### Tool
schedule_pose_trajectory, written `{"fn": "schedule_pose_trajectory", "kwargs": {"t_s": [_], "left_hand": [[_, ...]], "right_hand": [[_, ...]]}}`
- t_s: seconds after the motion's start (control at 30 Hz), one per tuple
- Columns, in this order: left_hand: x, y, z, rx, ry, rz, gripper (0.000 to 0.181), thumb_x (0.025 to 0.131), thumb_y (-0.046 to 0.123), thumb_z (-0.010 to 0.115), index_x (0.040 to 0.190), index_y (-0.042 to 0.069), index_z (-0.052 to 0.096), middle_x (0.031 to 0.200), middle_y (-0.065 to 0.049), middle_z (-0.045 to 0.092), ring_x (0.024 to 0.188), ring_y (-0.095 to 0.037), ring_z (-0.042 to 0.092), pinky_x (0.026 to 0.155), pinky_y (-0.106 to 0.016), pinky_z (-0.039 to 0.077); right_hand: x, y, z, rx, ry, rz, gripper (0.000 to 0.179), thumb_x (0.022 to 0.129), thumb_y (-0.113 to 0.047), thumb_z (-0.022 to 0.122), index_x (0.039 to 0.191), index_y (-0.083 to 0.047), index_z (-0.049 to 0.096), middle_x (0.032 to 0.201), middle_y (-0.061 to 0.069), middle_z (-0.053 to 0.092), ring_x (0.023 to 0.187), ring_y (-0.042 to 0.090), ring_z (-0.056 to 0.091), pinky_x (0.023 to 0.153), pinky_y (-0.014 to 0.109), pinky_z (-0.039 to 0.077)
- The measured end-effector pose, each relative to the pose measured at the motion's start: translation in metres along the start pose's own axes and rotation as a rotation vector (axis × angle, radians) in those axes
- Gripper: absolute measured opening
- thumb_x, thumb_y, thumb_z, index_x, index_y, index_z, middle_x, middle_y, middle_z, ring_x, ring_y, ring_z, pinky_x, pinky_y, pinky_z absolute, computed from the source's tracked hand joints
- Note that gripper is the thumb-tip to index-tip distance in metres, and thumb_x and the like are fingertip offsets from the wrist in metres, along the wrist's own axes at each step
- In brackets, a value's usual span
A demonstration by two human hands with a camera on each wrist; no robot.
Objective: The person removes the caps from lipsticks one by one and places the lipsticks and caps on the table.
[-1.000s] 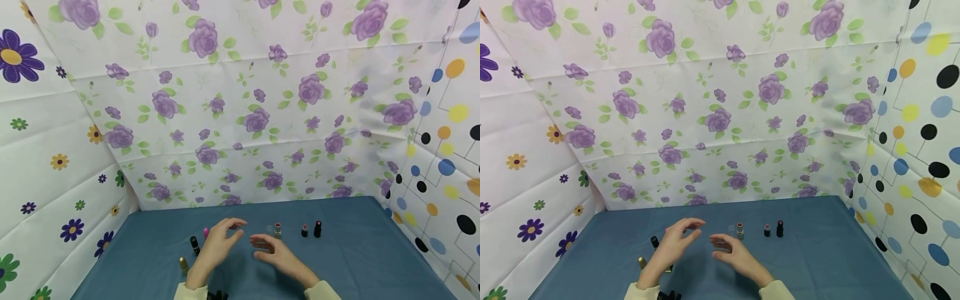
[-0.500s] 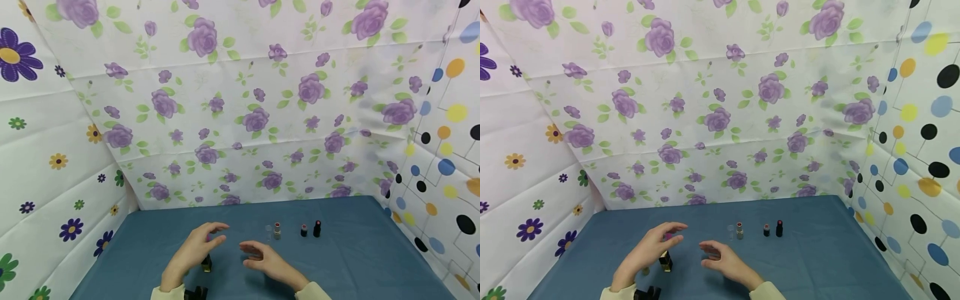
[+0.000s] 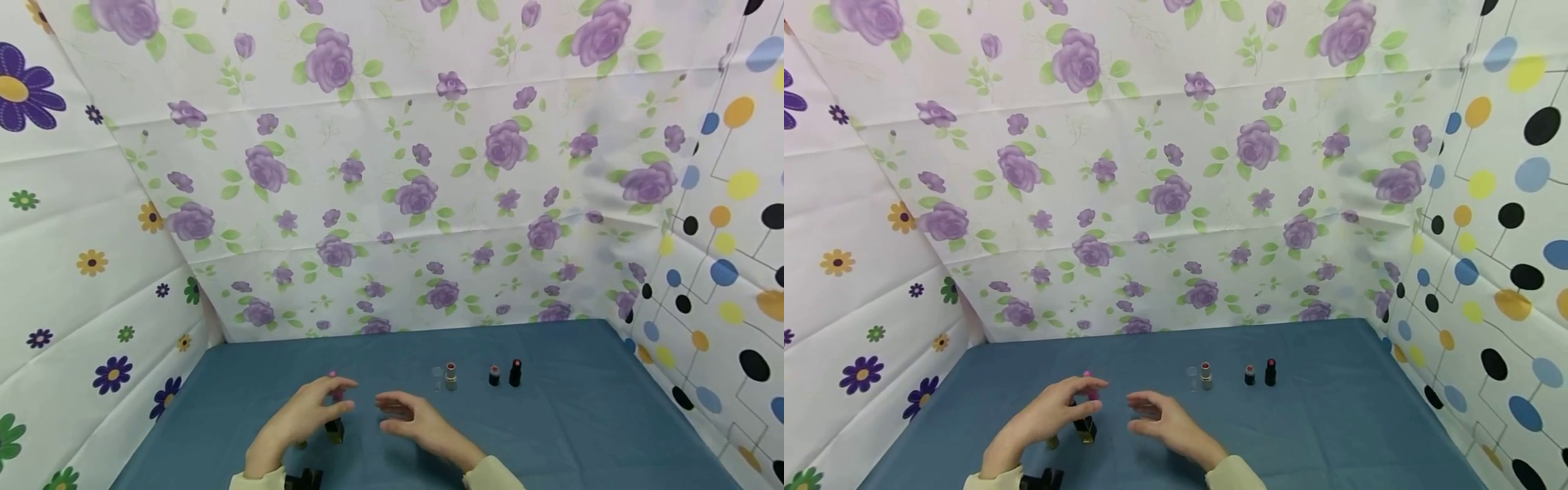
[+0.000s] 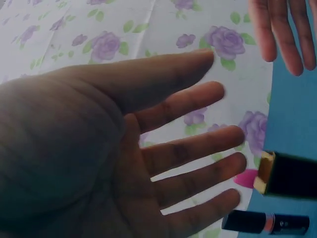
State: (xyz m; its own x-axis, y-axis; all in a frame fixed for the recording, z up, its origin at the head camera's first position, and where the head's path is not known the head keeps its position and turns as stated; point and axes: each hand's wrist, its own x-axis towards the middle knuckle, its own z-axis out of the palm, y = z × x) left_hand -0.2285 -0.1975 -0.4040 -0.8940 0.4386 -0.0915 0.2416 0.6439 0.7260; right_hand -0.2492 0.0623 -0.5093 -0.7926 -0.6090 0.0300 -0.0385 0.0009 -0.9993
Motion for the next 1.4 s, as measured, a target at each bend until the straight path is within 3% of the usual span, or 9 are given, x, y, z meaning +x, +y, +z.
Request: {"fn": "schedule_pose_trajectory", "kwargs": {"t_s": [0.17,0.33,0.43,0.57,0.67,0.77,0.97,1.17,1.4], "left_hand": [[-0.001,-0.007,0.001,-0.017,-0.069,-0.041,0.047,0.099,0.027,0.074,0.138,0.003,0.064,0.137,-0.021,0.062,0.126,-0.048,0.057,0.096,-0.062,0.051],[0.002,-0.017,0.003,-0.005,-0.077,-0.072,0.053,0.092,0.021,0.082,0.138,0.002,0.064,0.135,-0.021,0.064,0.122,-0.042,0.06,0.096,-0.06,0.052],[0.011,-0.039,0.006,0.025,-0.088,-0.067,0.054,0.089,0.019,0.085,0.137,0.005,0.066,0.133,-0.014,0.066,0.119,-0.034,0.063,0.094,-0.055,0.054],[0.027,-0.08,0.01,0.094,-0.113,-0.032,0.048,0.09,0.017,0.084,0.135,0.012,0.068,0.129,-0.005,0.069,0.112,-0.023,0.066,0.086,-0.046,0.058],[0.03,-0.088,0.015,0.112,-0.103,-0.041,0.041,0.09,0.012,0.083,0.13,0.012,0.071,0.121,-0.005,0.07,0.103,-0.021,0.066,0.082,-0.045,0.057],[0.025,-0.078,0.015,0.109,-0.097,-0.038,0.03,0.092,0.008,0.079,0.121,0.011,0.073,0.108,-0.005,0.069,0.092,-0.019,0.064,0.075,-0.043,0.055],[0.003,-0.03,0.011,0.069,-0.039,-0.057,0.019,0.09,-0.007,0.075,0.106,0.004,0.073,0.087,-0.003,0.061,0.076,-0.021,0.055,0.067,-0.036,0.045],[0.001,-0.026,0.009,0.069,-0.056,-0.029,0.019,0.09,-0.004,0.077,0.107,0.004,0.075,0.086,0.0,0.063,0.076,-0.02,0.056,0.067,-0.035,0.046],[0.0,-0.023,0.007,-0.027,-0.079,0.015,0.018,0.092,0.002,0.077,0.11,0.004,0.075,0.093,-0.001,0.069,0.083,-0.023,0.062,0.069,-0.035,0.051]], "right_hand": [[0.005,0.001,0.012,0.04,0.016,0.041,0.055,0.107,-0.024,0.064,0.153,0.0,0.048,0.154,0.023,0.049,0.142,0.043,0.047,0.107,0.049,0.05],[0.006,0.004,0.016,0.059,0.016,0.064,0.051,0.108,-0.02,0.062,0.153,0.0,0.048,0.154,0.024,0.049,0.141,0.043,0.048,0.108,0.05,0.05],[0.005,0.006,0.017,0.072,0.021,0.077,0.051,0.107,-0.019,0.063,0.152,0.0,0.049,0.154,0.024,0.049,0.141,0.043,0.048,0.107,0.051,0.05],[0.007,0.006,0.017,0.072,0.01,0.078,0.052,0.107,-0.02,0.064,0.153,0.0,0.049,0.153,0.022,0.05,0.141,0.041,0.049,0.107,0.05,0.05],[0.009,0.006,0.017,0.065,-0.014,0.071,0.054,0.107,-0.023,0.063,0.153,0.0,0.048,0.153,0.022,0.05,0.141,0.04,0.049,0.107,0.048,0.051],[0.01,0.007,0.016,0.054,-0.035,0.07,0.055,0.108,-0.024,0.062,0.154,0.001,0.047,0.153,0.021,0.05,0.14,0.037,0.05,0.106,0.045,0.051],[0.011,0.008,0.021,0.088,0.001,0.083,0.05,0.107,-0.016,0.063,0.152,0.001,0.049,0.149,0.022,0.053,0.138,0.04,0.051,0.106,0.047,0.052],[0.013,0.006,0.026,0.095,0.013,0.085,0.047,0.106,-0.013,0.062,0.15,0.002,0.051,0.145,0.021,0.057,0.136,0.04,0.054,0.104,0.049,0.052],[0.016,0.007,0.027,0.091,0.01,0.07,0.044,0.106,-0.013,0.062,0.147,0.003,0.054,0.137,0.02,0.063,0.128,0.036,0.061,0.102,0.048,0.054]]}}
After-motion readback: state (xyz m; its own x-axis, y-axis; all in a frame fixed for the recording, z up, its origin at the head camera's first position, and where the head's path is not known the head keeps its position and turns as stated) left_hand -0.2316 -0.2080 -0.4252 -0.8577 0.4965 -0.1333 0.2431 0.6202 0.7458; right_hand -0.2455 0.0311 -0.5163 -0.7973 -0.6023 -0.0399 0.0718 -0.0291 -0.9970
